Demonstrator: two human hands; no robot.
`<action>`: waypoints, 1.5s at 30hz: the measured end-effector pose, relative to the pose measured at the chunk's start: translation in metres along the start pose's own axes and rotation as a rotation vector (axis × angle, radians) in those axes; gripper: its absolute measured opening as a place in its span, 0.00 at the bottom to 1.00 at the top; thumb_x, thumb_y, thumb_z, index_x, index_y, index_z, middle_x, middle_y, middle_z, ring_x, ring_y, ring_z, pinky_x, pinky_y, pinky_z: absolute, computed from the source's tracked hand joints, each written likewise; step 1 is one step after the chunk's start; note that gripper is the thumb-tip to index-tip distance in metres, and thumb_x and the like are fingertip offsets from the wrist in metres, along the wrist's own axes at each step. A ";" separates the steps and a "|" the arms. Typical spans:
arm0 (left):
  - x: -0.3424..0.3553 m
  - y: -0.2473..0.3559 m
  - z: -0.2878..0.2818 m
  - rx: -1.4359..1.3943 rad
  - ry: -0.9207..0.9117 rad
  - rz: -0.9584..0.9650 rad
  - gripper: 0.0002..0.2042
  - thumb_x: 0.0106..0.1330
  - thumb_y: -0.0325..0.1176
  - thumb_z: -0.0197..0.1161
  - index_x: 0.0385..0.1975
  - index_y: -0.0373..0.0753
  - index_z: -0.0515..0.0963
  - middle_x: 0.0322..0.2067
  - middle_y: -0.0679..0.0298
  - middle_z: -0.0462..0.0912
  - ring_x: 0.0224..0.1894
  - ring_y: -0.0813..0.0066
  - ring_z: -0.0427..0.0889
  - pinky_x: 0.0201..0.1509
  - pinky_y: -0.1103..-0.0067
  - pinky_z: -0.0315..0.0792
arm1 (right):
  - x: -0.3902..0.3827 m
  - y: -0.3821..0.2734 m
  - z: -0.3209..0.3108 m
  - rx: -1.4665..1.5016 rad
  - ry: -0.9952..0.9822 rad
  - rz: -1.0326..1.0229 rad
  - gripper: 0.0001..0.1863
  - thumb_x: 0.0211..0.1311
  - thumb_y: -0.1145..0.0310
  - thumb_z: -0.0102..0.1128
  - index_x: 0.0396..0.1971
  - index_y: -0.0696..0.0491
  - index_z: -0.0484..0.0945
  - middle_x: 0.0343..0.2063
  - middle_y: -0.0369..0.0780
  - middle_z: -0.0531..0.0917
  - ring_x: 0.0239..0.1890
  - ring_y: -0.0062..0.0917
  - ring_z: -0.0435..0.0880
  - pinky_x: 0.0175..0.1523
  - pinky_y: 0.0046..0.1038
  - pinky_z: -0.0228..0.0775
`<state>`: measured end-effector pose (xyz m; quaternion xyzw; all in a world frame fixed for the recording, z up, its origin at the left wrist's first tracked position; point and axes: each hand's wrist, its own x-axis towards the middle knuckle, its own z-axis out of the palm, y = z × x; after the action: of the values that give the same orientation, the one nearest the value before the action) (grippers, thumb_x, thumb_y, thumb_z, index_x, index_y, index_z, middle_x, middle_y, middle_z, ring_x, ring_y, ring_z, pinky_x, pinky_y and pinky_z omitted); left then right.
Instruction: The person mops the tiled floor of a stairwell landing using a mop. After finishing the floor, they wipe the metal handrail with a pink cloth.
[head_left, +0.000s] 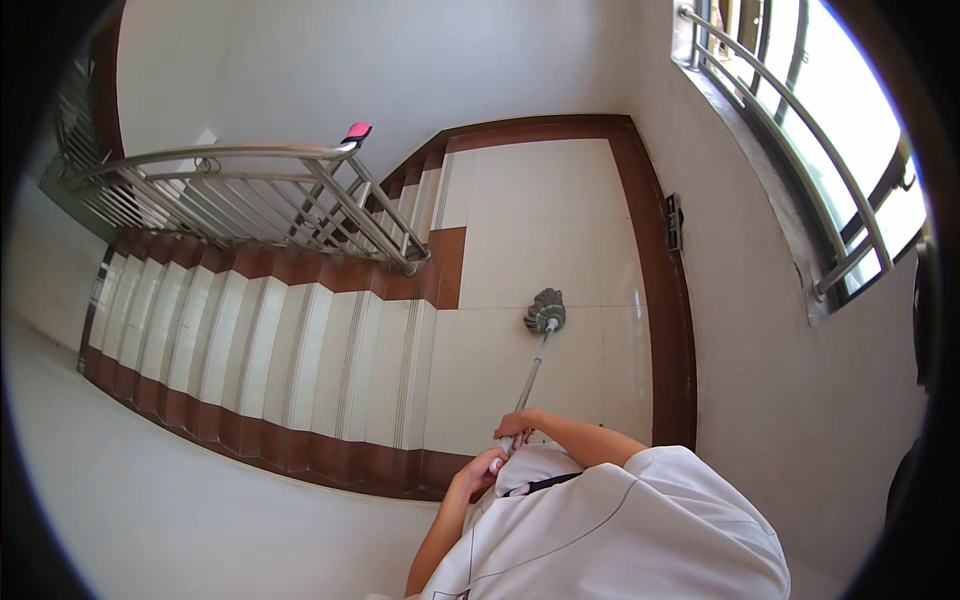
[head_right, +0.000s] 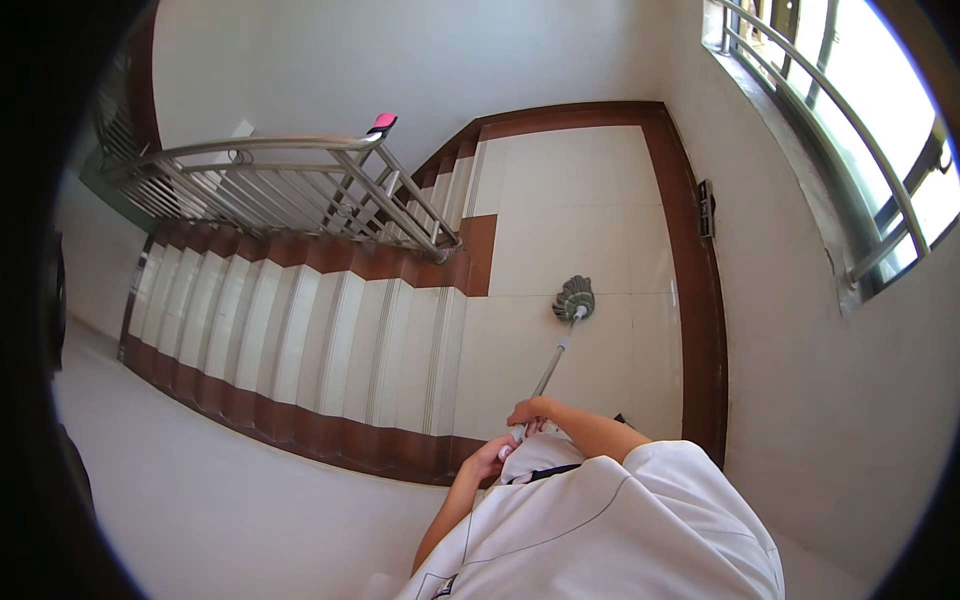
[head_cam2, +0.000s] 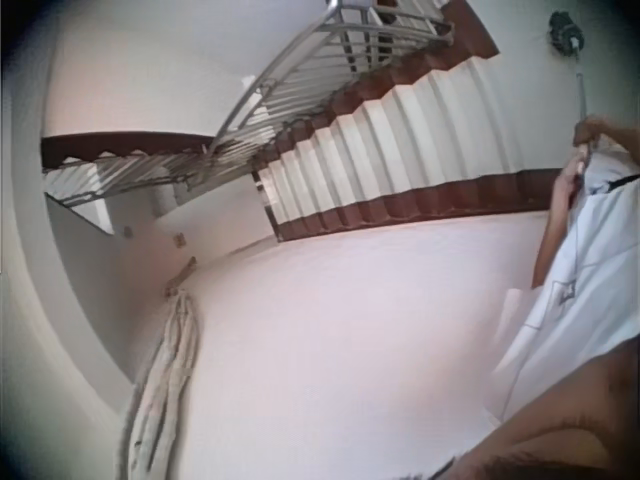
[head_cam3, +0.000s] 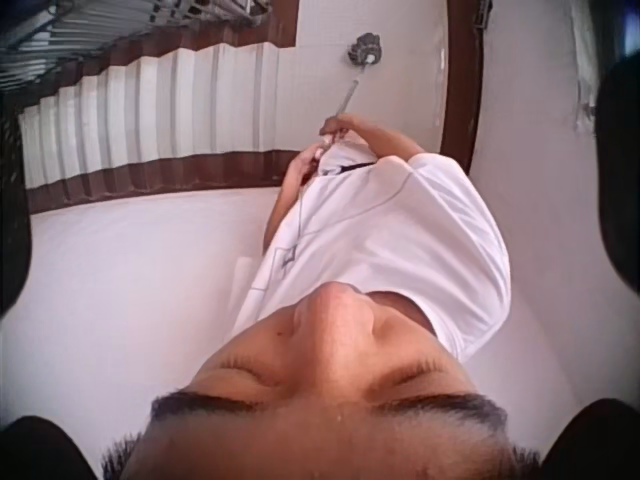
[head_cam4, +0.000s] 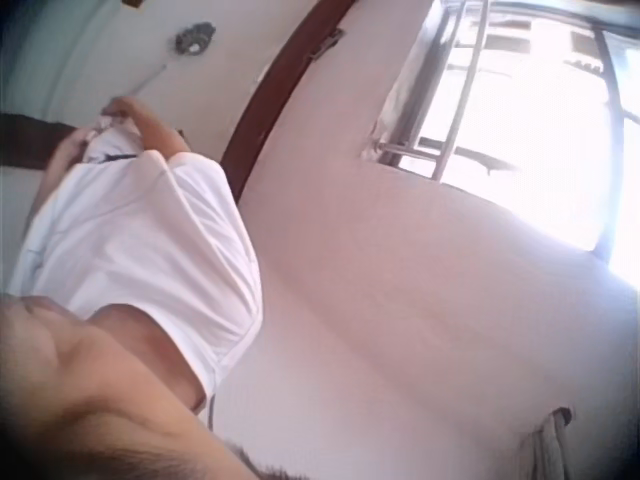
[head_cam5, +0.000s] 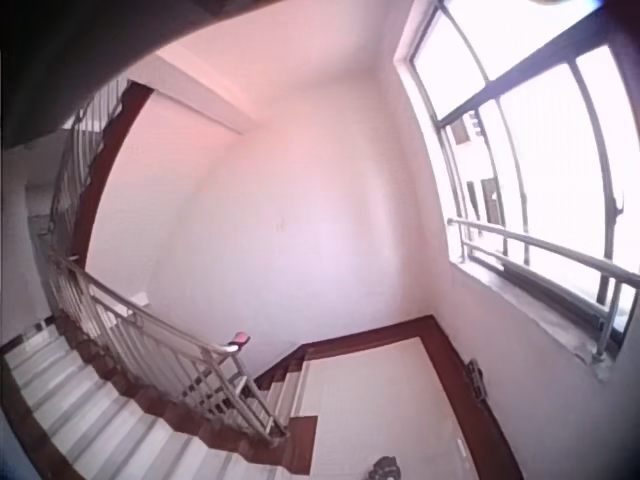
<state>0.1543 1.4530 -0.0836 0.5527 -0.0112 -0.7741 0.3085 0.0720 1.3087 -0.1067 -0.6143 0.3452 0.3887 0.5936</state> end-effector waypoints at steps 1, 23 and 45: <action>-0.001 0.000 0.013 0.069 -0.031 -0.021 0.08 0.49 0.35 0.51 0.11 0.45 0.65 0.10 0.75 0.64 0.09 0.88 0.59 0.08 0.90 0.50 | -0.005 0.013 0.003 0.019 0.048 -0.016 0.19 0.52 0.50 0.44 0.27 0.50 0.77 0.18 0.36 0.79 0.18 0.22 0.76 0.24 0.23 0.68; 0.087 -0.014 0.255 0.619 -0.564 -0.428 0.05 0.51 0.36 0.48 0.21 0.45 0.62 0.11 0.72 0.63 0.13 0.84 0.62 0.16 0.87 0.54 | -0.113 0.265 0.052 1.064 1.101 -0.068 0.16 0.40 0.61 0.55 0.29 0.56 0.78 0.21 0.42 0.79 0.20 0.27 0.77 0.27 0.27 0.70; -0.081 0.034 -0.103 -0.273 -0.047 0.108 0.09 0.44 0.32 0.49 0.25 0.38 0.63 0.15 0.69 0.63 0.15 0.81 0.60 0.18 0.86 0.55 | 0.096 -0.101 0.067 0.362 0.312 -0.362 0.17 0.42 0.56 0.52 0.29 0.54 0.76 0.22 0.40 0.77 0.26 0.27 0.74 0.34 0.29 0.68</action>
<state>0.2753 1.4990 -0.0425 0.4861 0.0570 -0.7633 0.4218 0.2013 1.3850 -0.1444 -0.6023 0.3807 0.1094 0.6931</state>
